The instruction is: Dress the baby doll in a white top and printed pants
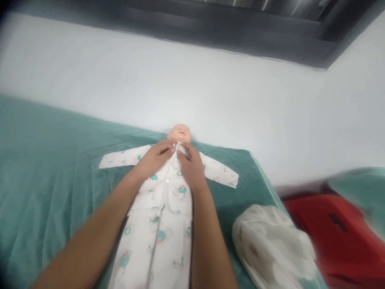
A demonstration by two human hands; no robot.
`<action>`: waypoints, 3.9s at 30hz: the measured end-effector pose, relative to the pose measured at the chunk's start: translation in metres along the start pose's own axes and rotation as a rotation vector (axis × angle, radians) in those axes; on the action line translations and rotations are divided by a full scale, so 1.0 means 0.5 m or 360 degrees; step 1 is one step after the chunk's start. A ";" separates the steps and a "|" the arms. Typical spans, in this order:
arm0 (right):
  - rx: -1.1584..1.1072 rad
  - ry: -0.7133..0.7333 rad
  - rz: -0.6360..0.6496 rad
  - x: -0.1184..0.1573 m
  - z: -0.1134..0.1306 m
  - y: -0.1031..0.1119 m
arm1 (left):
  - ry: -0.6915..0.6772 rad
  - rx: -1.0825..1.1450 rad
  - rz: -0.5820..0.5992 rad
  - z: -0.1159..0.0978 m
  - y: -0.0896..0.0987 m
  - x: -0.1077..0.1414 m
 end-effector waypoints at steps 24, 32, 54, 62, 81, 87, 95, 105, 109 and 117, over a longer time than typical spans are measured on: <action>-0.0013 0.0216 -0.0110 0.118 0.037 0.016 | 0.0097 0.0141 0.0172 0.004 0.010 0.050; -0.0030 0.0141 -0.0094 0.119 0.034 0.019 | 0.0090 0.0249 0.0196 0.001 0.012 0.050; -0.0121 0.0063 0.0265 0.108 0.011 0.014 | 0.0037 0.0156 0.0228 -0.017 0.012 0.085; -0.0011 0.0261 0.0438 0.116 0.026 0.012 | -0.0082 0.0101 0.0398 -0.029 0.008 0.129; 0.0094 0.0314 0.0346 0.114 0.027 0.006 | -0.0082 0.0253 0.0423 -0.013 0.017 0.125; 0.0107 0.0441 0.0310 0.119 0.036 0.003 | -0.0116 0.0261 0.0377 -0.016 0.018 0.124; 0.0056 0.0403 0.0353 0.118 0.036 0.005 | -0.0129 0.0305 0.0428 -0.010 0.017 0.124; 0.0098 0.0406 0.0322 0.117 0.038 0.004 | -0.0109 0.0344 0.0401 -0.012 0.017 0.122; 0.0132 0.0392 0.0319 0.117 0.036 0.003 | -0.0120 0.0306 0.0408 -0.010 0.018 0.121; 0.0153 0.0413 0.0287 0.119 0.040 0.004 | -0.0114 0.0273 0.0409 -0.015 0.015 0.120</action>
Point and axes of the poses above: each hand's wrist, its own x-axis away from the middle knuckle, its own y-axis out of the back of the hand, z = x × y, the point moved 8 cm from there along -x, towards the middle knuckle, and after that the axes turned 9 degrees about x, right-handed, at the moved point
